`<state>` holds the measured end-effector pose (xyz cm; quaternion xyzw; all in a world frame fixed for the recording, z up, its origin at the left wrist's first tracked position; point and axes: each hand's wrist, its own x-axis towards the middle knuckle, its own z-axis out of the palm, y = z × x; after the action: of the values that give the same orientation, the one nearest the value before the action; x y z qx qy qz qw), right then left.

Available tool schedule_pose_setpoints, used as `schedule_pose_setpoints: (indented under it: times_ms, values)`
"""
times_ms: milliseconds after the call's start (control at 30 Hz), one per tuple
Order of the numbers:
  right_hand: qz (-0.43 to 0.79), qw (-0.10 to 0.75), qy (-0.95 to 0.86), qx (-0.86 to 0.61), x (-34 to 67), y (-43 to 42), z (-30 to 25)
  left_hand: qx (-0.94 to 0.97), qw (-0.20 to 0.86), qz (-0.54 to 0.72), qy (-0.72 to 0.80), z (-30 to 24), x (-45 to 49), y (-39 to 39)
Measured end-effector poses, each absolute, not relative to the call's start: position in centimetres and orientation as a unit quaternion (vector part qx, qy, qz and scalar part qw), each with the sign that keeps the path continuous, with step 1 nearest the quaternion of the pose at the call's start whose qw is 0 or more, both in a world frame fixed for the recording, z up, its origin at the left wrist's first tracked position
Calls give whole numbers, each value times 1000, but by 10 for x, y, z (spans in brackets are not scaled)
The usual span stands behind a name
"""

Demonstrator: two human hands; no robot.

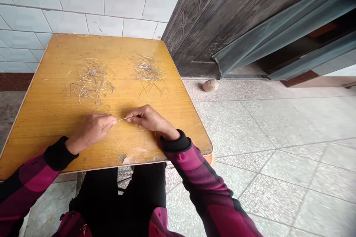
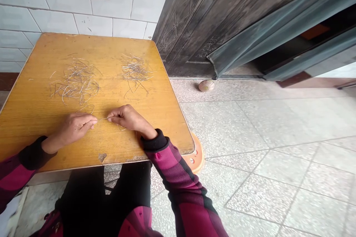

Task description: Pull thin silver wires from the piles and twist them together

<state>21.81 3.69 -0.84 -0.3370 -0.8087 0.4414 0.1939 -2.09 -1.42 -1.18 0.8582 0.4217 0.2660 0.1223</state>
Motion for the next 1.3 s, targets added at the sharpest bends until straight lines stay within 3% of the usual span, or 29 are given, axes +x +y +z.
schedule_pose_setpoints:
  times_ms: [267, 400, 533, 733, 1033, 1300]
  values:
    - [465, 189, -775, -385, 218, 33, -5, 853, 240, 165, 433, 8, -7, 13]
    - [511, 171, -729, -422, 222, 29, -8, 827, 369, 63, 420, 11, 8, 38]
    - [503, 167, -711, -462, 228, 24, -12, 780, 427, 64, 452, 7, 24, 45]
    - [393, 172, -762, -485, 234, 16, -14, 782, 388, 107, 477, 7, 33, 35]
    - [175, 88, -786, -586, 225, -25, -9, 851, 237, 183, 432, -14, 36, 39]
    - [88, 77, -757, -643, 216, -50, -16, 846, 222, 197, 443, -22, 39, 40]
